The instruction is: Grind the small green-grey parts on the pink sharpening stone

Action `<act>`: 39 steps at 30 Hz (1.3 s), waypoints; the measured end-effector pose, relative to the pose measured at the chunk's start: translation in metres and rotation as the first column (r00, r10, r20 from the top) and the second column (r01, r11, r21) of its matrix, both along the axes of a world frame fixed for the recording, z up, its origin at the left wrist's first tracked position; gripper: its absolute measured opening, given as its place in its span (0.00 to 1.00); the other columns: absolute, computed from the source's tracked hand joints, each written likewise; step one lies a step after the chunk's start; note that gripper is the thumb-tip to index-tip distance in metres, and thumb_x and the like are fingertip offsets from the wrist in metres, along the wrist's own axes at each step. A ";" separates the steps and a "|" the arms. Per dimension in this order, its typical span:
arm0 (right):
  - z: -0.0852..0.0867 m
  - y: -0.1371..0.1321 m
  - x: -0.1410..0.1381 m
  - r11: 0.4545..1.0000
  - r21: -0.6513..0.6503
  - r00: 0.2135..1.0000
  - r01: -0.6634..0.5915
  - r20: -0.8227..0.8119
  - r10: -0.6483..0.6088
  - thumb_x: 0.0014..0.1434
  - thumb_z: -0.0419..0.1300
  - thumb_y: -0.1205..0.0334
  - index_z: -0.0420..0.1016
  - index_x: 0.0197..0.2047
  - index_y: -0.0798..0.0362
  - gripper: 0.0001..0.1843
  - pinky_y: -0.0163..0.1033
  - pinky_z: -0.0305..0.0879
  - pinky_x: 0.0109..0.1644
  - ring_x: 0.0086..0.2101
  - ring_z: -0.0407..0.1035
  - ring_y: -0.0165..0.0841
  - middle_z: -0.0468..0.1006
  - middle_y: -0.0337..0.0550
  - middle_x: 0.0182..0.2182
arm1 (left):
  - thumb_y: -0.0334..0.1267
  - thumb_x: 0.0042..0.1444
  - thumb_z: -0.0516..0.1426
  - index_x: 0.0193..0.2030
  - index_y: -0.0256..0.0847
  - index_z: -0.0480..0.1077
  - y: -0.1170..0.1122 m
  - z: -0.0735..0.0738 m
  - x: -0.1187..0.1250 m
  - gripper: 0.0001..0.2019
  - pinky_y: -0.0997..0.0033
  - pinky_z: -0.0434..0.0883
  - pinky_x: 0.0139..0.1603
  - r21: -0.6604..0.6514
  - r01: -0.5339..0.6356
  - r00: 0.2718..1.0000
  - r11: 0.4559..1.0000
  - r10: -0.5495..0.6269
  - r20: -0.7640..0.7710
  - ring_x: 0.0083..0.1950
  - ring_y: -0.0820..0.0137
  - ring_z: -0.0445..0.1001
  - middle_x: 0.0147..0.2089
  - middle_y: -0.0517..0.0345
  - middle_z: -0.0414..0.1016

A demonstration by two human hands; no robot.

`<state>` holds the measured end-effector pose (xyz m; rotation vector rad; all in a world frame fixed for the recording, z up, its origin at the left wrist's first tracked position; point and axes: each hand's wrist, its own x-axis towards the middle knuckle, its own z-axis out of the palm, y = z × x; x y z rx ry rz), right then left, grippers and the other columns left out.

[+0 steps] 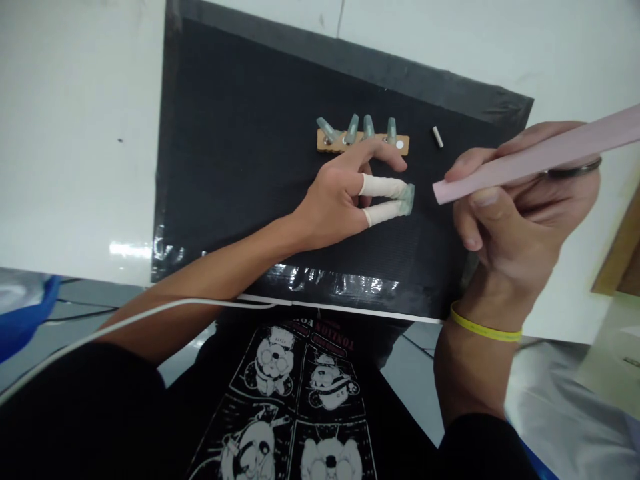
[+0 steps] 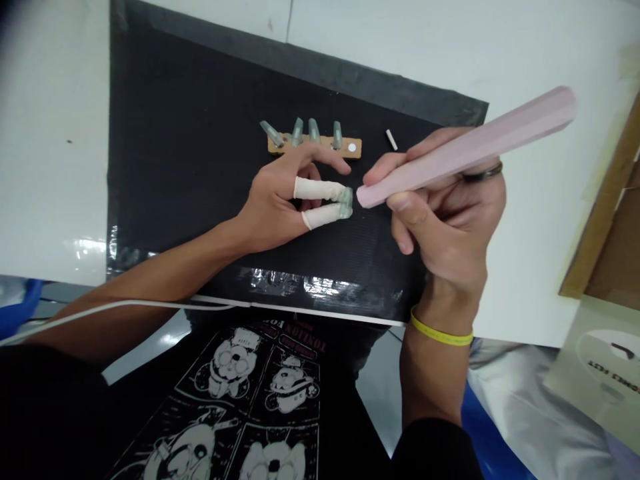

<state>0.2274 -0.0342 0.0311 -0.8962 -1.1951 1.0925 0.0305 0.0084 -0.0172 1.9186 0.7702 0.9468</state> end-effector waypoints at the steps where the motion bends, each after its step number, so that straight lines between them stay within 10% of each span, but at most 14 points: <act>1: -0.001 0.000 -0.001 1.000 0.015 1.000 0.022 -0.002 -0.022 0.60 0.69 0.73 0.79 0.46 0.49 0.13 0.29 0.54 0.14 0.33 0.76 0.33 0.81 0.46 0.38 | 0.51 0.61 0.63 0.41 0.42 0.83 0.000 0.000 0.000 0.14 0.69 0.74 0.35 -0.001 -0.003 1.000 1.000 0.003 -0.004 0.35 0.74 0.73 0.54 0.47 0.78; 7: 0.000 -0.007 0.006 0.953 -0.045 0.951 -0.299 -0.093 0.294 0.57 0.67 0.76 0.79 0.51 0.50 0.19 0.26 0.42 0.07 0.16 0.60 0.22 0.83 0.44 0.39 | 0.51 0.61 0.64 0.41 0.44 0.83 0.000 0.000 0.000 0.13 0.71 0.74 0.33 0.005 -0.010 1.000 1.000 0.010 -0.020 0.34 0.74 0.73 0.53 0.49 0.79; 14: 0.003 0.000 0.010 0.997 -0.059 0.998 0.054 -0.027 -0.056 0.58 0.70 0.67 0.80 0.42 0.46 0.10 0.28 0.47 0.10 0.23 0.68 0.26 0.80 0.45 0.40 | 0.47 0.61 0.65 0.39 0.45 0.82 -0.001 0.001 0.000 0.09 0.71 0.74 0.34 0.016 -0.025 1.000 1.000 0.025 -0.001 0.31 0.77 0.72 0.53 0.54 0.79; 19: 0.002 -0.011 0.015 0.944 -0.096 0.947 -0.316 -0.099 0.307 0.56 0.69 0.73 0.79 0.50 0.50 0.19 0.29 0.37 0.06 0.12 0.52 0.20 0.83 0.46 0.37 | 0.50 0.61 0.64 0.41 0.45 0.82 0.000 -0.002 0.000 0.12 0.70 0.73 0.32 0.009 -0.010 1.000 1.000 0.009 0.024 0.32 0.75 0.72 0.50 0.51 0.78; 29: -0.003 0.005 0.012 1.000 -0.025 0.996 0.017 -0.092 -0.019 0.61 0.69 0.69 0.81 0.43 0.45 0.09 0.25 0.40 0.08 0.15 0.48 0.16 0.79 0.41 0.39 | 0.52 0.61 0.64 0.39 0.44 0.82 -0.003 -0.006 0.003 0.14 0.71 0.70 0.30 0.016 -0.059 0.997 0.998 0.059 0.044 0.32 0.74 0.71 0.42 0.53 0.75; 35: -0.006 -0.005 0.016 0.951 -0.037 0.950 -0.308 -0.053 0.306 0.60 0.67 0.71 0.79 0.51 0.47 0.17 0.24 0.42 0.05 0.13 0.54 0.19 0.83 0.41 0.39 | 0.54 0.60 0.64 0.38 0.44 0.82 -0.001 -0.001 0.003 0.16 0.70 0.70 0.31 -0.020 -0.032 0.998 0.999 0.032 0.050 0.34 0.72 0.72 0.42 0.53 0.74; 39: -0.008 0.000 0.015 0.971 -0.024 0.970 -0.236 -0.068 0.234 0.62 0.67 0.68 0.78 0.49 0.44 0.13 0.25 0.43 0.05 0.12 0.53 0.18 0.83 0.39 0.41 | 0.56 0.58 0.65 0.38 0.44 0.81 0.000 -0.001 0.003 0.16 0.69 0.70 0.32 -0.057 -0.038 0.997 0.998 0.041 0.063 0.34 0.72 0.73 0.42 0.54 0.74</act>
